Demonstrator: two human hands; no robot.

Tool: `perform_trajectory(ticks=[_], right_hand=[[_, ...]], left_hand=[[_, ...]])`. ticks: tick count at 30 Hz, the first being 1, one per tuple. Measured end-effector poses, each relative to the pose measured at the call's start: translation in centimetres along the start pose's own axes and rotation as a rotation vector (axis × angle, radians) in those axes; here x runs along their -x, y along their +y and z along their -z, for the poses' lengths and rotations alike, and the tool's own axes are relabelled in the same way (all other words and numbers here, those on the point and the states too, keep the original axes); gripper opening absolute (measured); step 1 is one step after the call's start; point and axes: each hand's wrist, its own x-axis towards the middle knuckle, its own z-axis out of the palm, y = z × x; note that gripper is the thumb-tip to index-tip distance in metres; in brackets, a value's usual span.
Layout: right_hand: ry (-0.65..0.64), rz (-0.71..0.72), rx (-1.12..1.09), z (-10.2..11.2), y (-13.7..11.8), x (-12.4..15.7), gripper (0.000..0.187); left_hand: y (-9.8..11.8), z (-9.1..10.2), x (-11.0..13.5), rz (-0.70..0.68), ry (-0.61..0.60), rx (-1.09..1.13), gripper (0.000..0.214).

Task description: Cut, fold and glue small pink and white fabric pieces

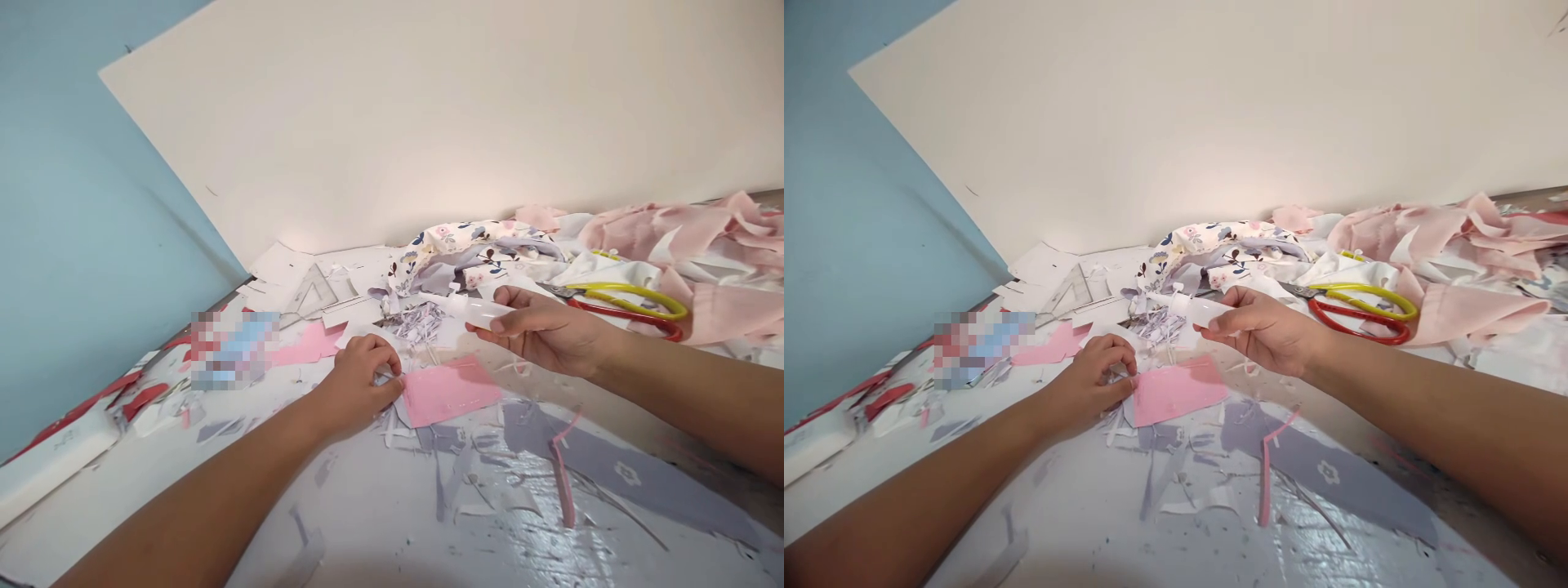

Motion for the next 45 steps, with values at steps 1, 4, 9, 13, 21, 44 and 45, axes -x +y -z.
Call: perform_trajectory(ticks=[1, 4, 9, 13, 21, 44, 45], right_hand=[[-0.021, -0.044, -0.066, 0.0, 0.1, 0.0, 0.029], [-0.109, -0.119, -0.226, -0.2, 0.1, -0.2, 0.018], [-0.101, -0.015, -0.015, -0.1, 0.3, -0.3, 0.021], [-0.052, 0.010, 0.439, 0.5, 0.4, -0.3, 0.011], [-0.166, 0.094, 0.834, -0.4, -0.2, 0.1, 0.003], [-0.282, -0.066, 0.973, -0.5, -0.4, -0.2, 0.011], [-0.283, -0.071, 0.975, -0.5, -0.3, -0.2, 0.012]], left_hand=[[0.0, 0.0, 0.0, 0.002, 0.003, 0.001, 0.013], [0.0, 0.0, 0.0, 0.005, 0.000, -0.008, 0.013], [-0.1, 0.0, 0.0, 0.003, 0.002, -0.015, 0.012], [0.0, 0.0, 0.0, 0.006, 0.007, -0.007, 0.013], [0.1, 0.0, 0.0, 0.003, 0.005, -0.009, 0.014], [0.2, 0.6, 0.0, 0.081, -0.056, 0.155, 0.011], [0.1, 0.8, 0.0, 0.101, -0.073, 0.195, 0.012]])
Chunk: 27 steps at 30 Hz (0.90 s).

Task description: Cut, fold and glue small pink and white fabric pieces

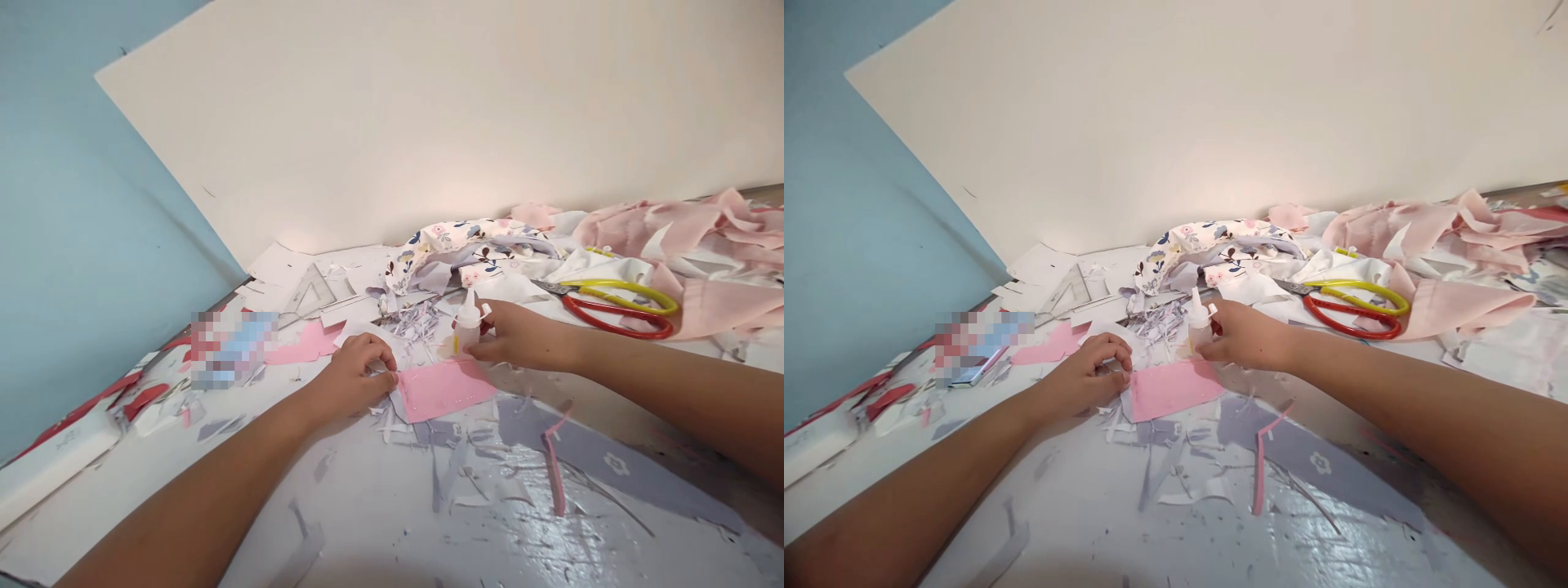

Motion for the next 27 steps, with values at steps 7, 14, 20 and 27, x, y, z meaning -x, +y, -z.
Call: perform_trajectory(ticks=[7, 14, 20, 27], right_hand=[[0.002, -0.008, 0.008, -0.1, 0.6, -0.3, 0.012], [0.036, -0.022, -0.017, -0.3, 1.1, -0.4, 0.013], [0.037, -0.106, -0.278, 0.4, 1.3, -0.5, 0.012], [0.223, -0.124, -0.180, 0.9, 1.4, -0.5, 0.017]], left_hand=[[-0.9, 0.5, -0.4, 0.018, -0.006, 0.167, 0.016], [-0.4, -0.5, -0.4, -0.049, 0.061, -0.076, 0.010], [-0.5, -0.5, -0.5, -0.069, 0.079, -0.127, 0.010], [-0.2, -0.5, -0.3, -0.007, 0.045, -0.051, 0.010]])
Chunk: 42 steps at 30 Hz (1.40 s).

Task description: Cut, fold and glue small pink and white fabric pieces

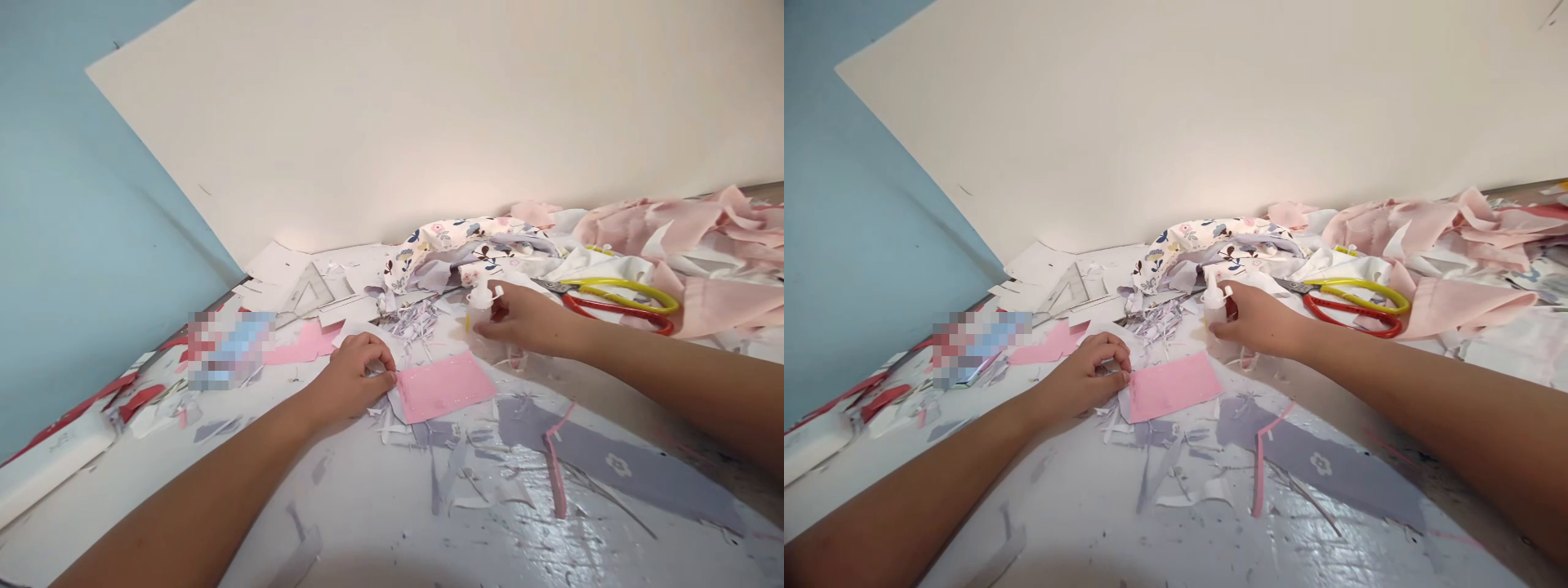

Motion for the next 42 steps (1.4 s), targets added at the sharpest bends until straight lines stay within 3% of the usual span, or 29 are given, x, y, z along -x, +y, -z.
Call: perform_trajectory(ticks=[5, 11, 17, 21, 24, 28, 30, 32, 35, 38, 42], right_hand=[[0.049, 0.055, 0.146, 0.1, 0.7, -0.5, 0.031], [0.072, 0.009, 0.119, 0.3, 0.5, -0.3, 0.067], [0.149, 0.174, 0.093, 0.7, 0.5, 0.0, 0.064], [0.183, 0.204, 0.085, 0.6, 0.6, 0.1, 0.068], [0.373, 0.284, 0.020, 0.1, 0.4, 0.7, 0.067], [0.769, 0.511, -0.012, -0.8, 0.0, 2.2, 0.041], [0.823, 0.676, -0.009, -1.3, -0.3, 3.0, 0.033], [0.731, 0.760, -0.012, -1.7, -0.5, 3.7, 0.026], [0.478, 0.718, 0.049, -2.2, -0.6, 4.2, 0.017], [0.321, 0.541, 0.110, -2.7, -0.3, 4.1, 0.017], [0.182, 0.227, 0.005, -3.2, -0.3, 3.7, 0.030]], left_hand=[[-0.1, 0.2, 0.1, 0.056, -0.039, 0.115, 0.009], [-0.2, 0.4, -0.2, 0.043, -0.047, 0.156, 0.015], [-0.1, 0.6, 0.2, -0.049, -0.022, 0.000, 0.022], [0.1, 0.6, 0.6, -0.107, -0.038, -0.180, 0.023], [0.1, 0.6, 0.6, -0.121, -0.034, -0.231, 0.020], [0.1, 0.4, 0.6, -0.086, -0.036, -0.136, 0.015], [0.1, 0.3, 0.6, -0.048, -0.023, -0.076, 0.011], [0.2, 0.1, 0.7, -0.019, -0.018, -0.024, 0.007], [0.4, 0.0, 1.0, -0.019, -0.019, 0.059, 0.004], [0.6, 0.2, 1.2, -0.010, -0.054, 0.203, 0.004], [0.7, 0.6, 1.3, 0.053, -0.104, 0.354, 0.008]])
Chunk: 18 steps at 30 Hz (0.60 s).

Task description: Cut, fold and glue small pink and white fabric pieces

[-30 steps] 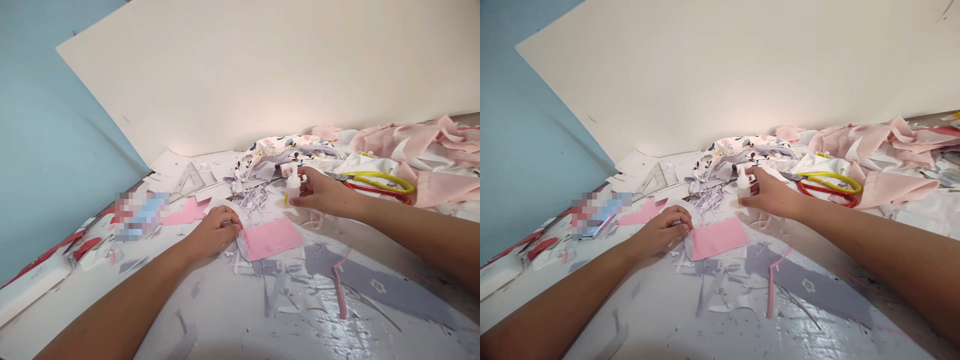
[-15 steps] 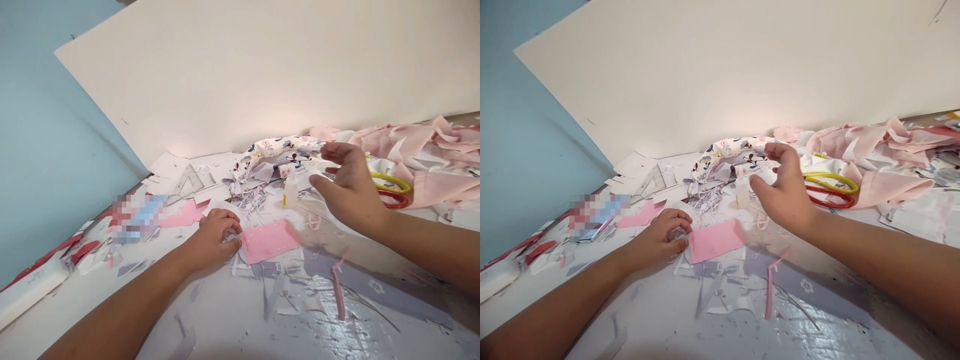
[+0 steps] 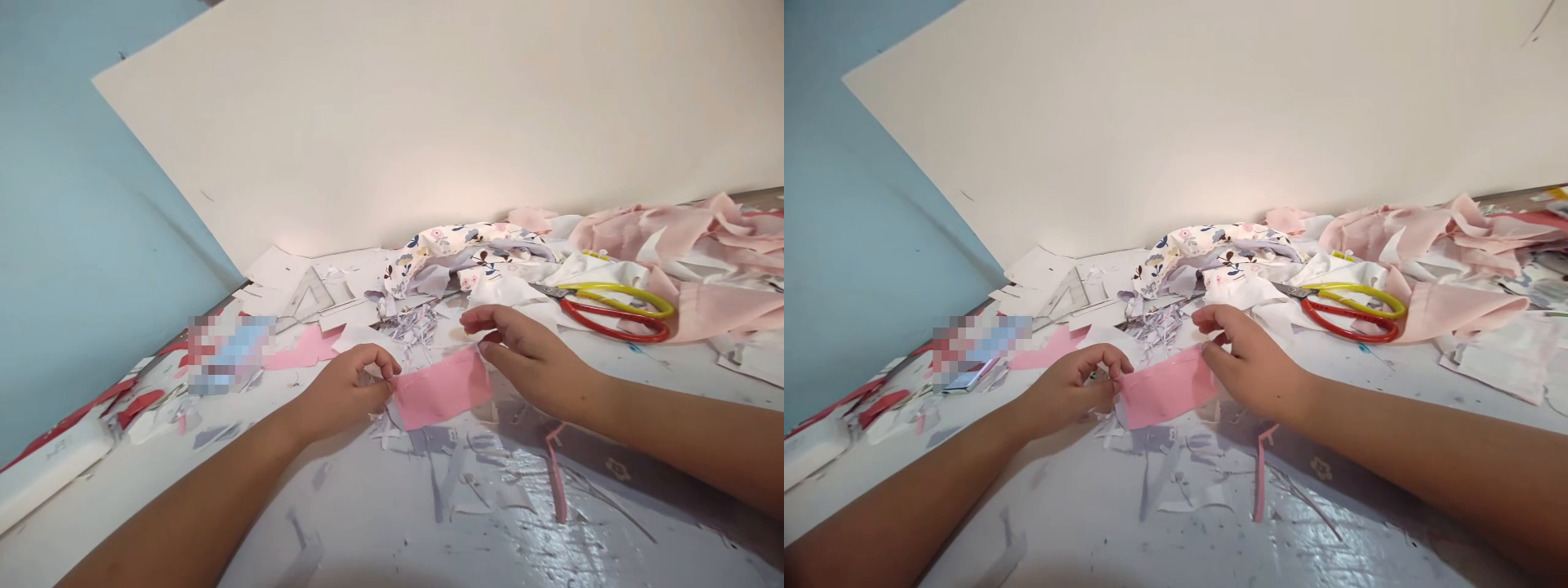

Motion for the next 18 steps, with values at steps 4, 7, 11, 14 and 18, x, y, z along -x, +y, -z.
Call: perform_trajectory(ticks=[4, 7, 11, 14, 18], right_hand=[[-0.186, -0.228, -0.191, 0.02, -0.27, -0.21, 0.021], [-0.260, -0.284, -0.312, 0.13, -0.29, -0.39, 0.018], [-0.259, -0.290, -0.272, 0.09, -0.12, -0.74, 0.017], [-0.249, -0.294, -0.231, 0.02, -0.03, -0.93, 0.018], [-0.251, -0.280, -0.254, 0.04, -0.03, -0.92, 0.019]], left_hand=[[-0.26, 0.38, -0.19, 0.091, -0.013, 0.090, 0.006], [-0.43, 0.42, -0.27, 0.095, 0.005, 0.120, 0.006], [-0.30, 0.29, -0.16, 0.079, 0.012, 0.131, 0.007], [-0.17, 0.24, -0.04, 0.066, 0.014, 0.113, 0.008], [-0.20, 0.27, -0.04, 0.047, 0.059, 0.071, 0.010]])
